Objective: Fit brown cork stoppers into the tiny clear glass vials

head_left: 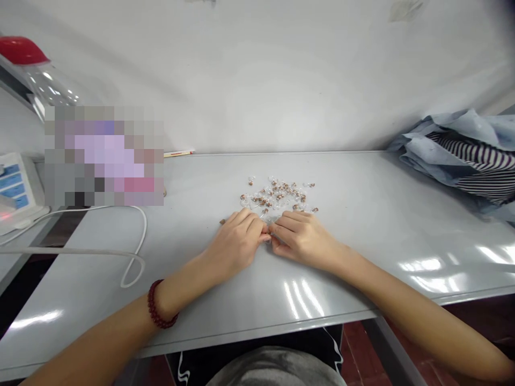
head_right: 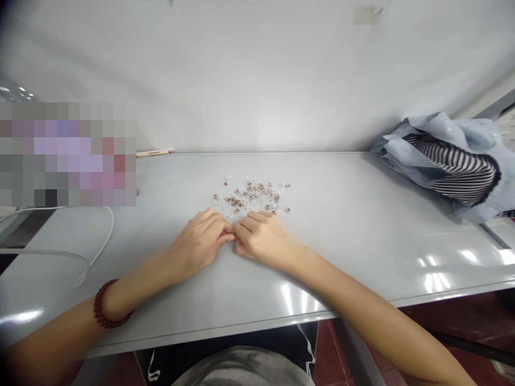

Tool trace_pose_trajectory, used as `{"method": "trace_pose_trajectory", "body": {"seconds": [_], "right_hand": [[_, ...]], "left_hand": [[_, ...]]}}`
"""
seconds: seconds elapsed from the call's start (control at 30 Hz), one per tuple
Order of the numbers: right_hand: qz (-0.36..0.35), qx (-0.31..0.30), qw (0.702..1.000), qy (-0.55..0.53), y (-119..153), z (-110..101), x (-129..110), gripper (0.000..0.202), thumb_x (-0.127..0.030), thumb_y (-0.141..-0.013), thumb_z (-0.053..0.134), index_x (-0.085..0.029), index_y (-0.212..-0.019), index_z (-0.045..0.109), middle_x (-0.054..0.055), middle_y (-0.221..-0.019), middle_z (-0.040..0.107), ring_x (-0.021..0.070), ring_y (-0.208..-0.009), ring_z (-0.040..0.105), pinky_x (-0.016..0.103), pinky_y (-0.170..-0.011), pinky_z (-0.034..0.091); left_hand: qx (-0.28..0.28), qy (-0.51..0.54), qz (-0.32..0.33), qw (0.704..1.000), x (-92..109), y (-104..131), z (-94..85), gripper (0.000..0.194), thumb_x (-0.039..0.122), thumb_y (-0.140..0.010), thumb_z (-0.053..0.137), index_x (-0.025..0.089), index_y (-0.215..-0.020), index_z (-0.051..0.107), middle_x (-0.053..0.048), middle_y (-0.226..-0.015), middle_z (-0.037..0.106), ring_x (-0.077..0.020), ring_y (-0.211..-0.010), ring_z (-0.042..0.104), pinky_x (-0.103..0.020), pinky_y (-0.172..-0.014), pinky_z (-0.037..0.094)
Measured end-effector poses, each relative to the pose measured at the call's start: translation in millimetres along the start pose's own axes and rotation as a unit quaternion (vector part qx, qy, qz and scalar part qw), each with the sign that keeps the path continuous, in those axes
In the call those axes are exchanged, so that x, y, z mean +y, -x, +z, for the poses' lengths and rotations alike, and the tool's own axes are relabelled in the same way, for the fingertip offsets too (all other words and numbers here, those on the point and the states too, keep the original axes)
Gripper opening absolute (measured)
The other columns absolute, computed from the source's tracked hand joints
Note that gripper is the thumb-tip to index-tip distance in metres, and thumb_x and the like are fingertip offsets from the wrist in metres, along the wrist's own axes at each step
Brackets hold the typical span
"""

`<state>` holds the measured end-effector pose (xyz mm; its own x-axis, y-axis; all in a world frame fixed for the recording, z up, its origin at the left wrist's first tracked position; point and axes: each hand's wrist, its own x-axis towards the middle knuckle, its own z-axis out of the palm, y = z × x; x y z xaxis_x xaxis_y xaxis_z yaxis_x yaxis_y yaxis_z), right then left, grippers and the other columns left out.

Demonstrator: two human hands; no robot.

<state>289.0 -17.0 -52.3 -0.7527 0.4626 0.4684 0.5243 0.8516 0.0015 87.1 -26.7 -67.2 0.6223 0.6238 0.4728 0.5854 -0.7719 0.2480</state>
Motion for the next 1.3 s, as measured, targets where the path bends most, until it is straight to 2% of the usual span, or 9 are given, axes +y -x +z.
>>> {"method": "trace_pose_trajectory", "body": {"seconds": [0.17,0.27,0.43,0.53,0.7,0.83,1.03,1.17,1.3], "right_hand": [[0.002,-0.010,1.000,-0.018,0.1,-2.1,-1.6,0.023,-0.014,-0.089,0.050,-0.015,-0.072,0.065,0.002,-0.061,0.056,0.0140,-0.058,0.045,0.029,-0.056,0.036],[0.020,-0.034,0.999,-0.035,1.9,-8.7,5.3,0.025,-0.015,-0.089,0.049,-0.016,-0.070,0.064,0.001,-0.059,0.053,0.0136,-0.056,0.042,0.029,-0.056,0.035],[0.093,-0.080,0.989,-0.082,7.7,-20.4,23.7,0.023,-0.017,-0.091,0.049,-0.017,-0.075,0.065,0.002,-0.062,0.053,0.0145,-0.060,0.045,0.029,-0.058,0.037],[0.096,-0.121,0.983,-0.095,8.2,-22.2,26.3,0.020,-0.021,-0.092,0.051,-0.016,-0.084,0.068,0.006,-0.073,0.059,0.0179,-0.069,0.052,0.031,-0.065,0.043],[0.103,-0.130,0.978,-0.125,7.2,-23.0,25.1,0.023,-0.025,-0.093,0.052,-0.013,-0.103,0.069,0.011,-0.090,0.064,0.0230,-0.084,0.059,0.038,-0.077,0.050],[0.113,-0.083,0.978,-0.158,5.8,-19.4,28.1,0.023,-0.024,-0.094,0.053,-0.014,-0.108,0.067,0.012,-0.096,0.066,0.0237,-0.091,0.061,0.039,-0.081,0.053],[0.100,-0.014,0.978,-0.182,-8.6,3.1,30.2,0.027,-0.011,-0.096,0.046,-0.014,-0.111,0.069,0.013,-0.107,0.069,0.0216,-0.099,0.062,0.039,-0.087,0.054],[0.053,-0.054,0.984,-0.161,-17.0,10.2,30.6,0.035,-0.005,-0.096,0.042,-0.017,-0.110,0.071,0.010,-0.113,0.071,0.0220,-0.101,0.060,0.041,-0.088,0.053],[0.035,-0.082,0.988,-0.130,-15.6,11.7,30.4,0.035,-0.003,-0.095,0.041,-0.015,-0.110,0.071,0.009,-0.098,0.072,0.0211,-0.090,0.059,0.037,-0.084,0.053]], "left_hand": [[-0.015,0.029,0.009,0.999,0.4,0.1,-1.6,0.021,0.022,-0.102,0.042,0.016,-0.084,0.052,-0.006,-0.080,0.061,-0.0200,-0.077,0.050,-0.034,-0.068,0.044],[-0.023,0.059,0.000,0.998,-6.8,0.7,-9.2,0.019,0.021,-0.101,0.044,0.017,-0.085,0.052,-0.006,-0.082,0.061,-0.0199,-0.080,0.051,-0.034,-0.071,0.046],[-0.008,0.063,-0.081,0.995,-27.1,1.8,-34.2,0.011,0.018,-0.095,0.050,0.018,-0.085,0.054,-0.003,-0.079,0.060,-0.0198,-0.083,0.053,-0.035,-0.075,0.047],[-0.022,0.067,-0.096,0.993,-34.3,2.7,-40.7,0.011,0.016,-0.089,0.051,0.020,-0.079,0.052,-0.003,-0.077,0.060,-0.0204,-0.084,0.052,-0.035,-0.074,0.046],[-0.071,0.079,-0.094,0.990,-36.4,4.0,-31.0,0.006,0.015,-0.084,0.049,0.019,-0.082,0.053,-0.005,-0.081,0.060,-0.0211,-0.084,0.051,-0.035,-0.073,0.046],[-0.075,0.071,-0.091,0.990,-36.0,3.5,-22.1,0.003,0.020,-0.087,0.051,0.019,-0.085,0.053,-0.004,-0.084,0.060,-0.0214,-0.085,0.053,-0.037,-0.077,0.046],[-0.061,0.022,-0.100,0.993,-36.3,2.6,-12.1,0.010,0.019,-0.092,0.047,0.019,-0.083,0.052,-0.005,-0.085,0.060,-0.0217,-0.084,0.053,-0.038,-0.076,0.045],[-0.059,0.009,-0.098,0.993,-36.4,2.1,-9.5,0.014,0.021,-0.094,0.045,0.019,-0.083,0.052,-0.005,-0.084,0.060,-0.0216,-0.081,0.052,-0.038,-0.075,0.045],[-0.063,-0.008,-0.099,0.993,-36.2,2.3,-9.0,0.011,0.022,-0.094,0.045,0.018,-0.088,0.055,-0.005,-0.085,0.062,-0.0220,-0.082,0.054,-0.038,-0.076,0.045]]}}
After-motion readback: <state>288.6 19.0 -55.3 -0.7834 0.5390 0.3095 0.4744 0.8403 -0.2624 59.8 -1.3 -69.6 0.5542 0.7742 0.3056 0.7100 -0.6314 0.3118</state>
